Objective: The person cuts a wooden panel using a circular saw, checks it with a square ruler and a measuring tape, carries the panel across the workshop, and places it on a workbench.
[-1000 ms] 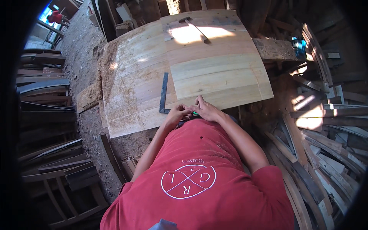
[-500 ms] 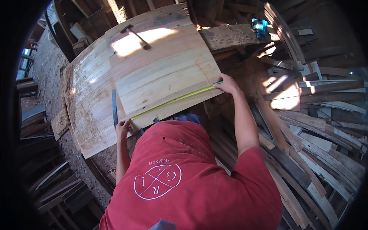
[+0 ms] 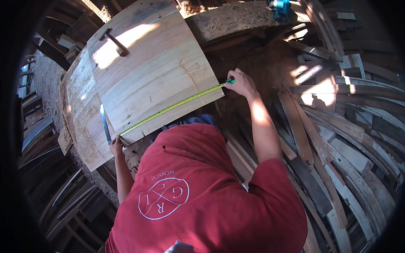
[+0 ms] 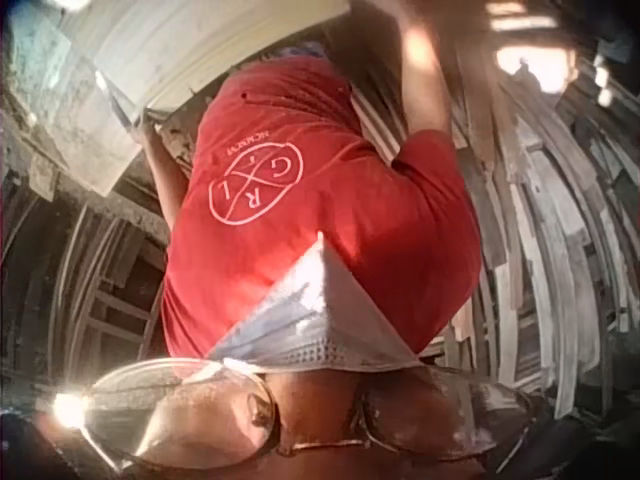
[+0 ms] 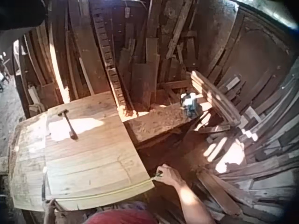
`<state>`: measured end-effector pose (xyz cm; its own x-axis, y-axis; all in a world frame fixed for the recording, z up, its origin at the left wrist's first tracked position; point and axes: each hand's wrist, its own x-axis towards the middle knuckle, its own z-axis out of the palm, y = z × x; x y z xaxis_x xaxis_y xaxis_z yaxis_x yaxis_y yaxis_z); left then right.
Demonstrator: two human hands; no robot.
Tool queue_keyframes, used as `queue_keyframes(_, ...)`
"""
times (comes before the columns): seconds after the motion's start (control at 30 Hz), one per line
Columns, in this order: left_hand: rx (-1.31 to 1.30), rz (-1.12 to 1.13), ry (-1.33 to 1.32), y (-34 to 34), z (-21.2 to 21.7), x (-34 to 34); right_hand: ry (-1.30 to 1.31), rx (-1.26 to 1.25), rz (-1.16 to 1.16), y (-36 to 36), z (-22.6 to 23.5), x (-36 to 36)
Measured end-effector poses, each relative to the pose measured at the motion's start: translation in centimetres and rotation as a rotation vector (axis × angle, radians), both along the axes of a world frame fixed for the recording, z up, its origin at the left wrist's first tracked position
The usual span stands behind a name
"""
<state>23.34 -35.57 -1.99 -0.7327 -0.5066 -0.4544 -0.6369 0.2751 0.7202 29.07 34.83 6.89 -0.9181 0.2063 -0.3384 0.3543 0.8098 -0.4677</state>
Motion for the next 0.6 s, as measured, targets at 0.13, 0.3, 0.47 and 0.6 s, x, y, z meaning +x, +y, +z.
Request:
queue_keyframes(0.13, -0.075, 0.026, 0.046, -0.4, -1.2, 0.4, 0.019, -0.029, -0.012, -0.2, 0.3, 0.1)
queue_keyframes(0.3, -0.023, 0.058, 0.052, -1.1, -1.6, 0.5, 0.099, -0.026, 0.024, 0.1, -0.6, 0.1)
queue_keyframes(0.47, -0.013, 0.039, 0.028, -0.3, -1.3, 0.5, 0.072, -0.01, 0.053, 0.4, -0.6, 0.0)
queue_keyframes(0.6, -0.066, 0.04, 0.044, 0.1, -1.1, 0.8, 0.064, -0.014, 0.066, 0.3, -0.4, -0.2)
